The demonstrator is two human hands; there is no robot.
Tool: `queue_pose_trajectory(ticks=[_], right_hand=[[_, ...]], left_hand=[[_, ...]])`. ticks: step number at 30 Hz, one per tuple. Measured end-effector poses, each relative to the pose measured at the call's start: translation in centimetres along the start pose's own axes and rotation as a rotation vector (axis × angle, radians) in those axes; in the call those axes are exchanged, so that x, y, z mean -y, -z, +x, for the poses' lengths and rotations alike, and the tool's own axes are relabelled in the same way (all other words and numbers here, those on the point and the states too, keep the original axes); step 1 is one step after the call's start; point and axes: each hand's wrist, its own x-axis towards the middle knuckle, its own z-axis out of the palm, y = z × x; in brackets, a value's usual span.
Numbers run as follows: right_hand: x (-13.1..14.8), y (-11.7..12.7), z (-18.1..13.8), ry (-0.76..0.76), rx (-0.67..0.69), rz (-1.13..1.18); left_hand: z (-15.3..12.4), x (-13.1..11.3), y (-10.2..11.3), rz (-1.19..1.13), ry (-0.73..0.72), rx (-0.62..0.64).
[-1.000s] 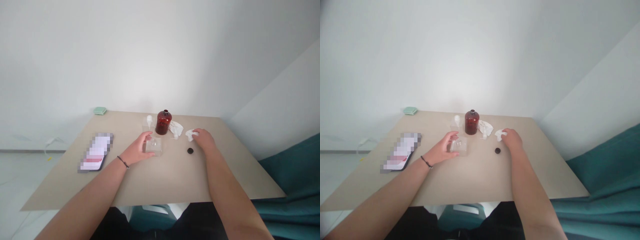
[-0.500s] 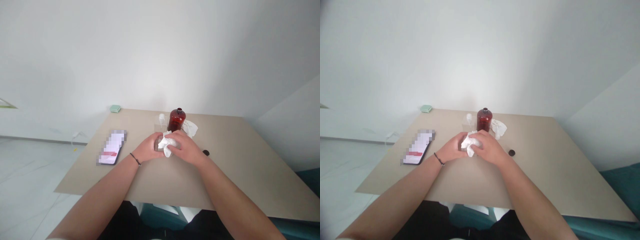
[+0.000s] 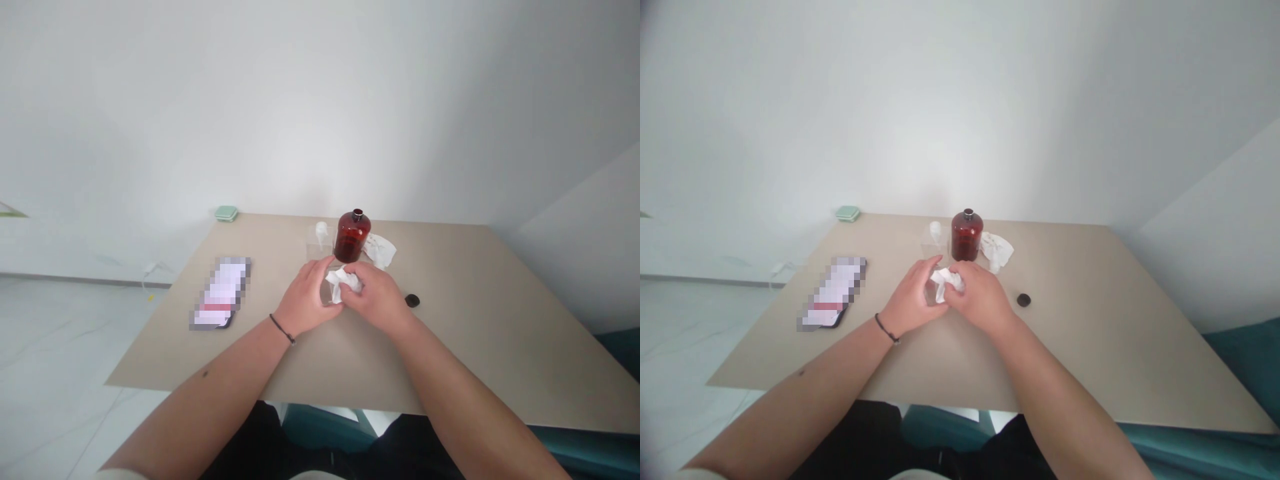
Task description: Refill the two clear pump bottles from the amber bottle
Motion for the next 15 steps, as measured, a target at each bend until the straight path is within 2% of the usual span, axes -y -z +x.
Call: queue_pose_trajectory(ticks=[3,6,11,15], right_hand=[[0.0,0.2,-0.1,-0.061,-0.007,0.014],[0.0,0.8,-0.2,-0.027,0.025,0.049],[-0.1,2.0,-0.6,0.107,0.094,0.124],[-0.3,2.5,-0.9,0.242,0.128,0.188]], left_hand=[[-0.2,0.1,-0.3,-0.101,0.071,-0.021],[-0.5,0.7,-0.3,-0.273,0.146,0.006],[-0.4,1.8,0.3,-0.616,0.185,0.185],[0.2,1.7,0.7,-0.925,0.247,0.370]])
